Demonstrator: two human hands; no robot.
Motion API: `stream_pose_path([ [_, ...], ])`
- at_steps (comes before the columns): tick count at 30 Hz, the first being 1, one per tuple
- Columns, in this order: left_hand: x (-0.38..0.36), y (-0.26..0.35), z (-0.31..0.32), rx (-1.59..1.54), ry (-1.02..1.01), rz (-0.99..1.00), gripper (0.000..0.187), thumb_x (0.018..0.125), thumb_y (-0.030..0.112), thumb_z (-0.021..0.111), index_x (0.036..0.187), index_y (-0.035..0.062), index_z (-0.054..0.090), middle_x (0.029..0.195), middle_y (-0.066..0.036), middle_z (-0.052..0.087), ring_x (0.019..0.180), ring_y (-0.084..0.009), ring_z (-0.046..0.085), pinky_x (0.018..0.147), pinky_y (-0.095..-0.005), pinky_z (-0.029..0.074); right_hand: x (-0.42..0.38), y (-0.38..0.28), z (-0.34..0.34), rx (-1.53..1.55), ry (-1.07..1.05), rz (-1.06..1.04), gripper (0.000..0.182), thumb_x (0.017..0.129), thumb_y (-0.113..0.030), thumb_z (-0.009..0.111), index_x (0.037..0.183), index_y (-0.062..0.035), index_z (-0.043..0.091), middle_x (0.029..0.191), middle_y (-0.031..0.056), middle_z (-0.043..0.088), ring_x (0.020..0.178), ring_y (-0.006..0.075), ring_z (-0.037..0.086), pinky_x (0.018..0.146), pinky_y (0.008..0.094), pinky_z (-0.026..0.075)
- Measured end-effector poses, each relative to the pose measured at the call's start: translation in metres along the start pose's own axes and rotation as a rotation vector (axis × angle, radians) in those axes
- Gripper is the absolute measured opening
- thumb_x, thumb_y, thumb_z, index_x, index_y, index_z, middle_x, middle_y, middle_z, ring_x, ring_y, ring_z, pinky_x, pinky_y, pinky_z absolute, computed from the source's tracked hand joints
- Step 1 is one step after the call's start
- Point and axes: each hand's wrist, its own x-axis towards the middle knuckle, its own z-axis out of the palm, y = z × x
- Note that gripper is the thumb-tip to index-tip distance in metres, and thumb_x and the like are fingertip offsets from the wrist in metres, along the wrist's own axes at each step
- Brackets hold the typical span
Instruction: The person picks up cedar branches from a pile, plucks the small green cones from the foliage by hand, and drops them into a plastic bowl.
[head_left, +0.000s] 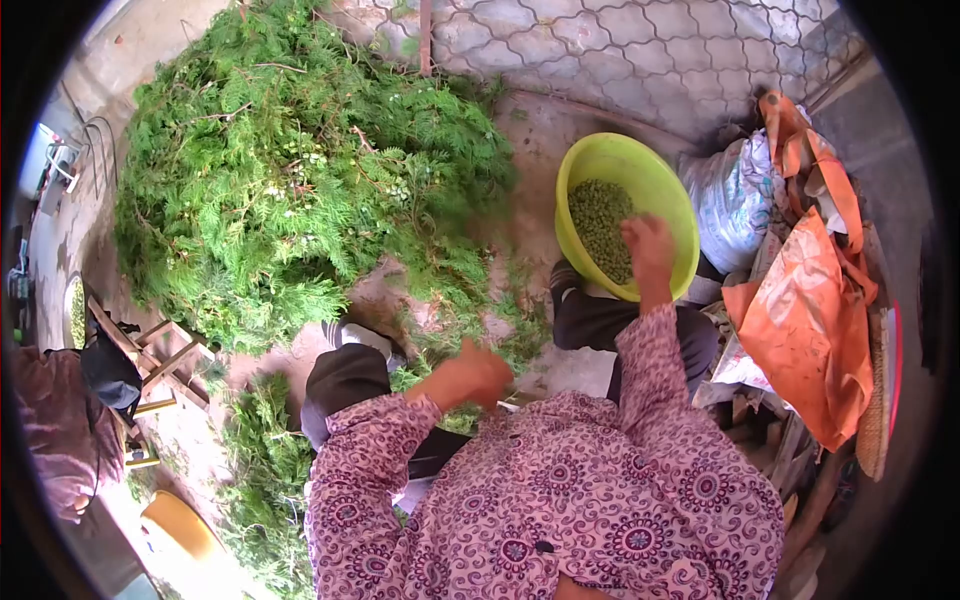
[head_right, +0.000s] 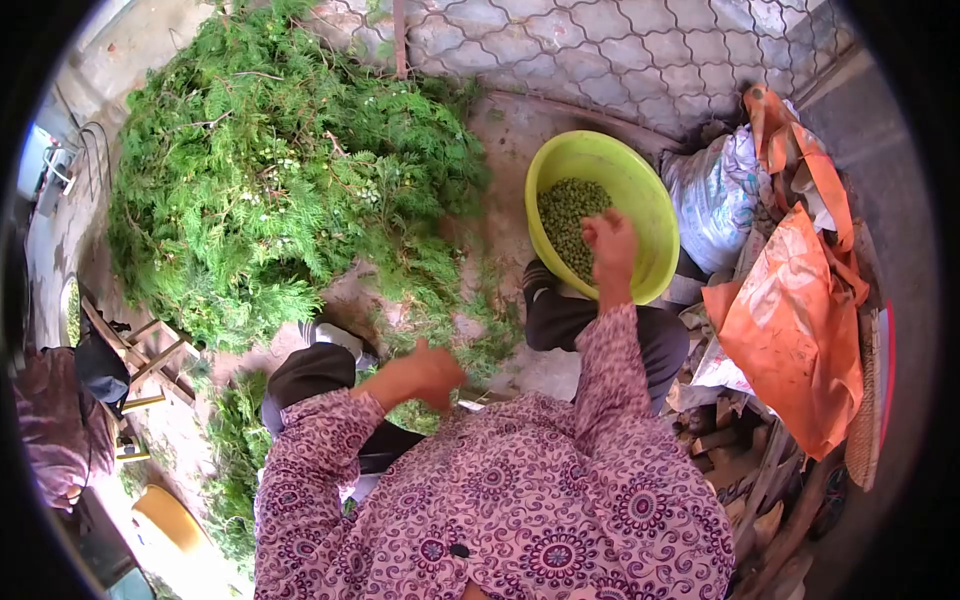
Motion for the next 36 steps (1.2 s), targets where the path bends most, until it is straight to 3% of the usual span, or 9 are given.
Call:
stream_pose_path([
  [1, -0.002, -0.006, -0.006, -0.016, 0.132, -0.045, 0.044, 0.069, 0.028, 0.064, 0.110, 0.0128, 0.056, 0.098, -0.012, 0.059, 0.094, -0.0291, 0.055, 0.087, -0.0410, 0.038, 0.009, 0.012, -0.019, 0.000, 0.007, 0.006, 0.016, 0.077, -0.009, 0.053, 0.091, -0.0012, 0.054, 0.083, 0.0128, 0.059, 0.066, 0.0201, 0.058, 0.058, 0.0287, 0.049],
  [3, -0.010, -0.029, -0.031, -0.131, 0.479, -0.102, 0.047, 0.071, 0.028, 0.064, 0.114, 0.0113, 0.054, 0.097, -0.014, 0.058, 0.095, -0.0304, 0.054, 0.087, -0.0390, 0.039, 0.026, 0.032, -0.041, -1.254, 0.122, -0.612, 0.040, 0.072, -0.024, 0.059, 0.104, -0.0001, 0.056, 0.088, 0.0172, 0.061, 0.085, 0.0316, 0.059, 0.075, 0.0367, 0.047],
  [6, -0.033, -0.052, -0.058, -0.553, 1.130, -0.009, 0.038, 0.076, 0.020, 0.063, 0.111, 0.0050, 0.055, 0.105, -0.015, 0.058, 0.096, -0.0283, 0.056, 0.082, -0.0376, 0.045, 0.016, 0.058, -0.031, -1.255, -0.185, -0.266, 0.045, 0.068, -0.030, 0.060, 0.103, -0.0014, 0.058, 0.095, 0.0192, 0.060, 0.090, 0.0348, 0.057, 0.083, 0.0396, 0.043],
  [9, -0.054, -0.061, -0.072, -1.308, 1.190, 0.046, 0.033, 0.079, 0.018, 0.063, 0.106, 0.0008, 0.057, 0.101, -0.014, 0.060, 0.091, -0.0213, 0.058, 0.079, -0.0291, 0.047, -0.019, 0.088, 0.013, -1.213, -0.555, -0.084, 0.042, 0.068, -0.031, 0.059, 0.100, -0.0037, 0.059, 0.092, 0.0178, 0.061, 0.089, 0.0335, 0.056, 0.081, 0.0396, 0.043],
  [12, -0.068, -0.067, -0.073, -1.471, 1.305, 0.024, 0.028, 0.082, 0.015, 0.060, 0.105, -0.0019, 0.057, 0.098, -0.009, 0.061, 0.088, -0.0147, 0.057, 0.076, -0.0258, 0.047, -0.054, 0.154, 0.044, -1.240, -0.815, -0.284, 0.041, 0.067, -0.031, 0.060, 0.098, -0.0037, 0.060, 0.090, 0.0185, 0.060, 0.091, 0.0344, 0.054, 0.080, 0.0398, 0.043],
  [17, -0.081, -0.066, -0.068, -1.620, 1.317, 0.006, 0.026, 0.082, 0.011, 0.061, 0.103, -0.0026, 0.057, 0.093, -0.009, 0.061, 0.082, -0.0131, 0.058, 0.073, -0.0243, 0.048, -0.103, 0.217, 0.078, -1.182, -1.060, -0.025, 0.040, 0.071, -0.026, 0.058, 0.101, 0.0009, 0.057, 0.100, 0.0223, 0.057, 0.097, 0.0377, 0.051, 0.084, 0.0435, 0.041],
  [20, -0.081, -0.067, -0.066, -1.561, 1.422, -0.010, 0.025, 0.083, 0.014, 0.058, 0.103, -0.0016, 0.058, 0.091, -0.011, 0.063, 0.072, -0.0119, 0.059, 0.071, -0.0256, 0.047, -0.114, 0.250, 0.067, -1.217, -1.033, 0.209, 0.038, 0.071, -0.023, 0.059, 0.102, 0.0005, 0.057, 0.101, 0.0227, 0.056, 0.098, 0.0375, 0.051, 0.084, 0.0429, 0.042],
  [33, -0.083, -0.064, -0.067, -1.611, 1.378, -0.086, 0.025, 0.083, 0.009, 0.058, 0.105, -0.0023, 0.056, 0.094, -0.010, 0.061, 0.079, -0.0129, 0.058, 0.073, -0.0244, 0.047, -0.063, 0.284, 0.033, -1.123, -0.657, 0.197, 0.030, 0.072, -0.022, 0.057, 0.090, 0.0022, 0.056, 0.086, 0.0212, 0.059, 0.078, 0.0374, 0.056, 0.070, 0.0444, 0.044],
  [36, -0.078, -0.062, -0.067, -1.602, 1.387, -0.133, 0.026, 0.082, 0.013, 0.059, 0.103, -0.0027, 0.057, 0.093, -0.011, 0.062, 0.076, -0.0131, 0.058, 0.072, -0.0251, 0.046, -0.061, 0.298, 0.067, -0.975, -0.705, -0.138, 0.034, 0.072, -0.020, 0.058, 0.099, -0.0001, 0.057, 0.090, 0.0235, 0.059, 0.086, 0.0396, 0.055, 0.077, 0.0451, 0.044],
])
